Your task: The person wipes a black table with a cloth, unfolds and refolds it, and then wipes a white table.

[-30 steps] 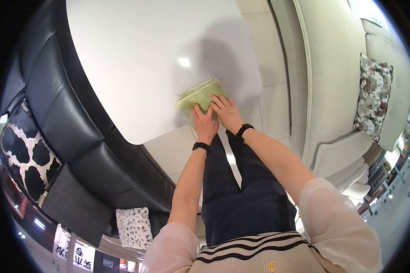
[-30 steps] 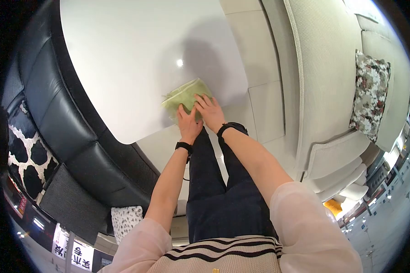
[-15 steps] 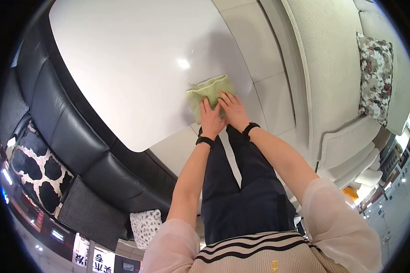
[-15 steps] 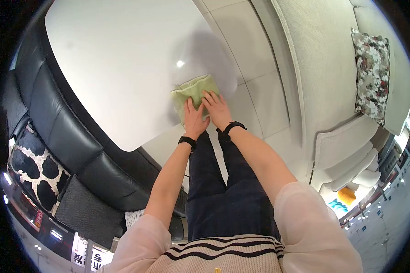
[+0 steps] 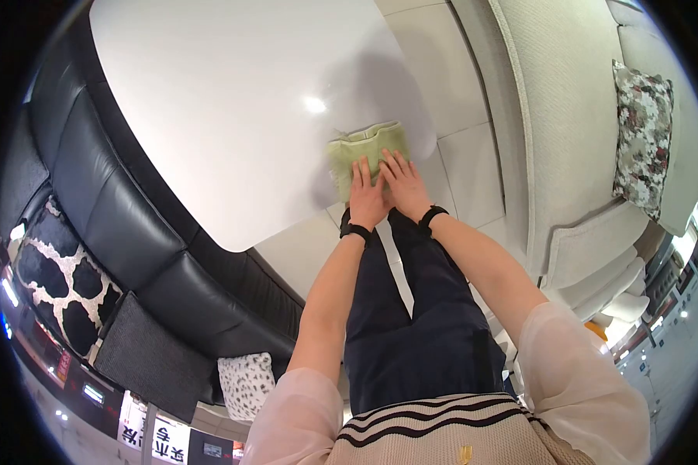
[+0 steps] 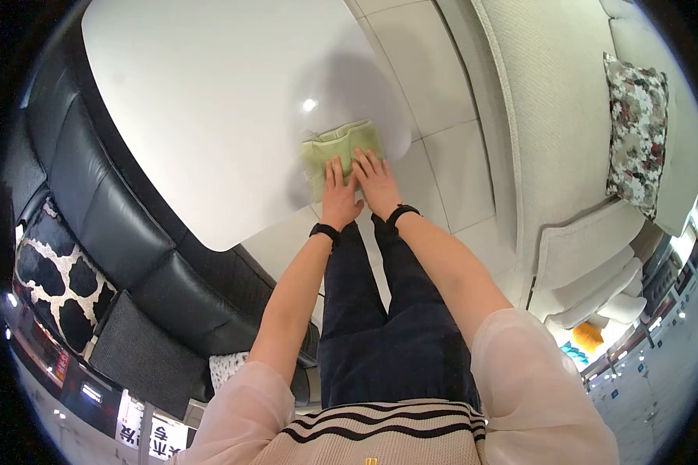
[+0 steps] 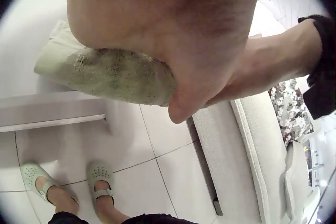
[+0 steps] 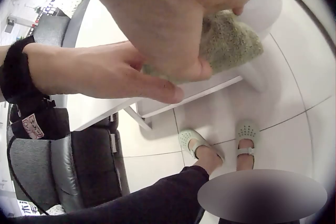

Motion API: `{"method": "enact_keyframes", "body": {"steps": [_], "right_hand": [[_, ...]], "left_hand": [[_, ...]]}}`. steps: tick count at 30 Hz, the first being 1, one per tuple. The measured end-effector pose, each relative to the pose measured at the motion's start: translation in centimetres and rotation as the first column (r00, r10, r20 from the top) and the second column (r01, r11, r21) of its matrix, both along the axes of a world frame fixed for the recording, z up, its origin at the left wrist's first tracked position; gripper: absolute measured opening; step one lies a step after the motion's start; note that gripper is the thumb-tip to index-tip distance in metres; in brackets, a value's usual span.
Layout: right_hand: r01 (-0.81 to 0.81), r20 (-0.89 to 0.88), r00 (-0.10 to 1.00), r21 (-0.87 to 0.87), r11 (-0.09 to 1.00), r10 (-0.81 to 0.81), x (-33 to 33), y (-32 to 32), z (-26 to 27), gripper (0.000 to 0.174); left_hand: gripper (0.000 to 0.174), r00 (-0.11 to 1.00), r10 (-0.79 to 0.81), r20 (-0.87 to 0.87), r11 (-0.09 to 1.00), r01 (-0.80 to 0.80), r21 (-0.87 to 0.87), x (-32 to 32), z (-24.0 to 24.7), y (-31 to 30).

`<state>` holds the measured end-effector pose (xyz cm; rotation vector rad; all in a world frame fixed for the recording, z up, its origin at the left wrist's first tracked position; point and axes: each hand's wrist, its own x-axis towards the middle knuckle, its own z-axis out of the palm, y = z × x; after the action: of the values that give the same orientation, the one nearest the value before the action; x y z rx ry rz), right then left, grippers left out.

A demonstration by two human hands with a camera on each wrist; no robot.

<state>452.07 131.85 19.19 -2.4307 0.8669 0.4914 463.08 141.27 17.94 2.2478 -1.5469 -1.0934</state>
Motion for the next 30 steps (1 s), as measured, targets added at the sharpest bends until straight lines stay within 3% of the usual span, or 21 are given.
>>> {"method": "enact_keyframes", "body": {"steps": [7, 11, 13, 20, 28, 30], "right_hand": [[-0.011, -0.059, 0.998, 0.074, 0.997, 0.016, 0.4, -0.3, 0.5, 0.077], [-0.029, -0.021, 0.999, 0.007, 1.0, 0.029, 0.4, 0.3, -0.4, 0.084], [-0.049, -0.04, 0.998, -0.001, 0.999, 0.049, 0.5, 0.4, -0.4, 0.085], [-0.03, -0.136, 0.99, -0.032, 0.999, 0.025, 1.9, 1.6, -0.1, 0.072], [-0.044, -0.077, 0.996, -0.055, 0.998, 0.04, 4.4, 3.9, -0.2, 0.066], [-0.065, -0.083, 0.995, -0.061, 0.996, 0.06, 5.4, 4.7, -0.2, 0.066]], "left_hand": [[0.085, 0.998, 0.063, 0.016, 0.996, -0.061, -0.07, -1.0, -1.2, 0.4], [0.088, 0.998, 0.006, 0.064, 0.999, -0.002, -0.054, -0.9, -1.2, 0.6], [0.086, 0.998, 0.052, 0.032, 0.997, -0.05, -0.063, -0.8, -1.1, 0.7], [0.083, 0.992, 0.127, -0.012, 0.982, -0.127, -0.139, -0.3, -1.4, 1.3], [0.083, 0.99, 0.127, 0.063, 0.982, -0.116, -0.152, 1.8, -2.1, 3.6], [0.08, 0.989, 0.149, 0.001, 0.977, -0.147, -0.153, 2.7, -2.1, 4.6]]}}
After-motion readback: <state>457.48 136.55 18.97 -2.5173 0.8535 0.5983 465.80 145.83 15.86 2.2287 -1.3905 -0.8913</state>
